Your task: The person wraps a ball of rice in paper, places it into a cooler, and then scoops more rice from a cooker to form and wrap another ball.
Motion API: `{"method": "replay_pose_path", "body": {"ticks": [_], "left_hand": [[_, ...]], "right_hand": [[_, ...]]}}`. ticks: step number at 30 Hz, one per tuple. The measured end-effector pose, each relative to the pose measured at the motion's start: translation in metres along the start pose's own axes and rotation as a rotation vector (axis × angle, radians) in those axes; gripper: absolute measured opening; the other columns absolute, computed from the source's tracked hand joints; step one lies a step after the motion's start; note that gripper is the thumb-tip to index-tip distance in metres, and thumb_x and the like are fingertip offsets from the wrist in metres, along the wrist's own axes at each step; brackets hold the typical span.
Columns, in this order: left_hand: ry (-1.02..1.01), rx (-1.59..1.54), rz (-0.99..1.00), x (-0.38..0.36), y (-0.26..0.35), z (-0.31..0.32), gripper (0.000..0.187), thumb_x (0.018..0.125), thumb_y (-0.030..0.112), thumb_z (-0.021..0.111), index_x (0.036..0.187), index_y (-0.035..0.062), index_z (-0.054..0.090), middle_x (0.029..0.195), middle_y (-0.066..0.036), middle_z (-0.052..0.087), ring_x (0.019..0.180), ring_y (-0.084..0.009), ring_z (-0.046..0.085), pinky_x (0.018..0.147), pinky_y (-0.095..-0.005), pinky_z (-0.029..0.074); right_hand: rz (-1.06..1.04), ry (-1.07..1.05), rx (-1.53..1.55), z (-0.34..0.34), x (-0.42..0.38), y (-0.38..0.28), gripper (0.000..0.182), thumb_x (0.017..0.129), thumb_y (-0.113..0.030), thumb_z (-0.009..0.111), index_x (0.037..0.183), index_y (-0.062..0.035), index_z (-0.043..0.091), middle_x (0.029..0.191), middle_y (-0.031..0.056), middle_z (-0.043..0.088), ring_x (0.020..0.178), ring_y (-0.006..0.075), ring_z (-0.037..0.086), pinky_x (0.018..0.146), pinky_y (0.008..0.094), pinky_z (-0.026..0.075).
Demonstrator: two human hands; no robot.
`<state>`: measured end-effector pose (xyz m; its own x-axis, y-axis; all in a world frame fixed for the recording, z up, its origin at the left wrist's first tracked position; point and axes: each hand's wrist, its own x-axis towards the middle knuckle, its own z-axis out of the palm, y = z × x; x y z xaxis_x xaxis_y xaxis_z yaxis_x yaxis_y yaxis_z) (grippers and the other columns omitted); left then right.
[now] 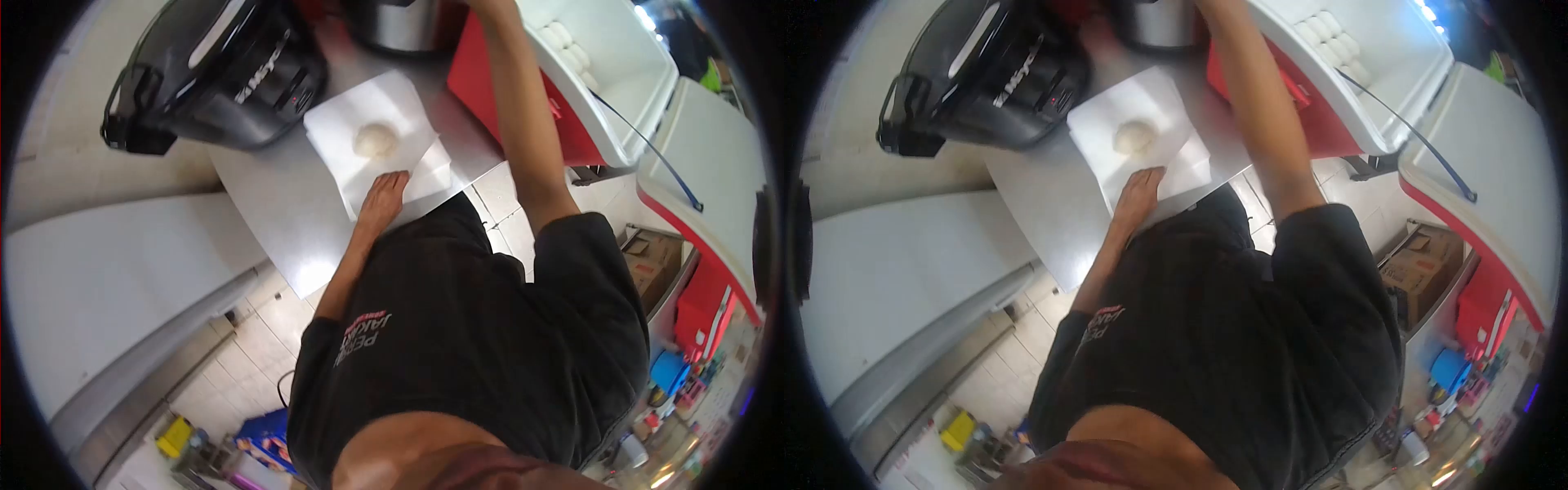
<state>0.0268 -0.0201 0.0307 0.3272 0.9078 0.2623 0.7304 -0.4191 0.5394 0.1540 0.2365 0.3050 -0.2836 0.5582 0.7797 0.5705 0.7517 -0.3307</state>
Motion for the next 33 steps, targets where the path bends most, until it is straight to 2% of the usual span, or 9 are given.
{"method": "replay_pose_path", "body": {"ticks": [2,3,7,17,19,23,26,29,33], "left_hand": [[0.023,0.002,-0.016,0.004,-0.002,-0.009,0.024,0.079,-0.004,0.047,0.102,0.0008,0.053,0.096,-0.017,0.062,0.096,-0.0316,0.059,0.089,-0.0404,0.044],[-0.021,0.021,-0.013,0.005,-0.002,-0.014,0.024,0.078,-0.004,0.047,0.101,0.0018,0.053,0.094,-0.016,0.063,0.093,-0.0317,0.06,0.086,-0.0406,0.046],[-0.07,-0.016,-0.065,0.011,-0.001,-0.031,0.021,0.079,-0.004,0.048,0.098,0.0038,0.053,0.086,-0.016,0.064,0.081,-0.0344,0.063,0.074,-0.0426,0.05],[0.123,0.094,-0.061,-0.03,-0.037,-0.057,0.03,0.087,0.01,0.054,0.116,0.0061,0.059,0.093,-0.021,0.066,0.089,-0.0366,0.063,0.079,-0.0425,0.05],[-0.077,-0.095,-0.389,-0.045,-0.042,-0.064,0.026,0.085,0.005,0.052,0.108,0.004,0.064,0.093,-0.017,0.068,0.089,-0.0371,0.063,0.081,-0.0422,0.05],[0.114,-0.427,-0.498,-0.056,-0.039,-0.067,0.019,0.086,0.008,0.056,0.102,0.0023,0.066,0.088,-0.015,0.069,0.08,-0.0254,0.067,0.075,-0.0332,0.05],[0.145,-0.495,-0.931,-0.034,-0.041,-0.069,0.02,0.091,0.018,0.058,0.098,0.0007,0.066,0.081,-0.014,0.069,0.07,-0.019,0.063,0.066,-0.0304,0.047],[0.493,-0.457,-0.702,-0.011,-0.049,-0.045,0.028,0.094,0.026,0.057,0.095,-0.0007,0.065,0.072,-0.014,0.065,0.061,-0.018,0.056,0.059,-0.0308,0.043],[0.414,-0.094,-0.661,-0.003,-0.062,-0.031,0.022,0.093,0.019,0.054,0.093,-0.0016,0.06,0.08,-0.023,0.065,0.069,-0.0364,0.064,0.064,-0.0413,0.049]], "right_hand": [[0.129,-0.782,0.4,0.003,-0.057,-0.021,0.055,0.084,-0.033,0.061,0.132,-0.0096,0.047,0.125,0.0152,0.055,0.109,0.0316,0.057,0.091,0.0412,0.046],[-0.172,-0.718,0.44,0.024,-0.107,-0.013,0.06,0.078,-0.033,0.07,0.129,-0.0091,0.051,0.127,0.0141,0.055,0.115,0.0295,0.053,0.096,0.0389,0.043],[0.066,-1.575,0.189,0.036,-0.225,-0.024,0.05,0.074,-0.018,0.071,0.119,-0.0023,0.056,0.118,0.0157,0.059,0.108,0.032,0.056,0.095,0.0387,0.043],[0.249,-1.011,0.463,0.035,-0.304,0.026,0.025,0.078,0.0,0.057,0.101,-0.0055,0.066,0.104,0.0096,0.065,0.095,0.0321,0.061,0.087,0.0406,0.046],[0.108,-0.955,0.357,0.035,-0.319,0.034,0.033,0.072,0.006,0.056,0.102,-0.0044,0.066,0.105,0.0086,0.065,0.095,0.0317,0.061,0.088,0.0412,0.046],[0.128,-0.926,0.342,0.023,-0.335,0.03,0.036,0.069,0.009,0.053,0.101,-0.0029,0.066,0.099,0.0104,0.067,0.091,0.0281,0.064,0.084,0.0373,0.048],[0.615,-0.722,0.6,0.034,-0.338,0.022,0.029,0.073,0.006,0.054,0.099,-0.0005,0.066,0.091,0.0135,0.068,0.08,0.0229,0.065,0.074,0.032,0.049],[0.705,-0.549,0.635,0.062,-0.344,0.023,0.014,0.081,-0.004,0.06,0.092,0.0007,0.066,0.074,0.014,0.066,0.066,0.0191,0.061,0.065,0.0308,0.048],[0.862,-0.583,0.286,0.071,-0.339,0.028,0.026,0.086,-0.026,0.064,0.078,-0.0015,0.062,0.061,0.0126,0.06,0.055,0.0273,0.054,0.059,0.0357,0.046]]}}
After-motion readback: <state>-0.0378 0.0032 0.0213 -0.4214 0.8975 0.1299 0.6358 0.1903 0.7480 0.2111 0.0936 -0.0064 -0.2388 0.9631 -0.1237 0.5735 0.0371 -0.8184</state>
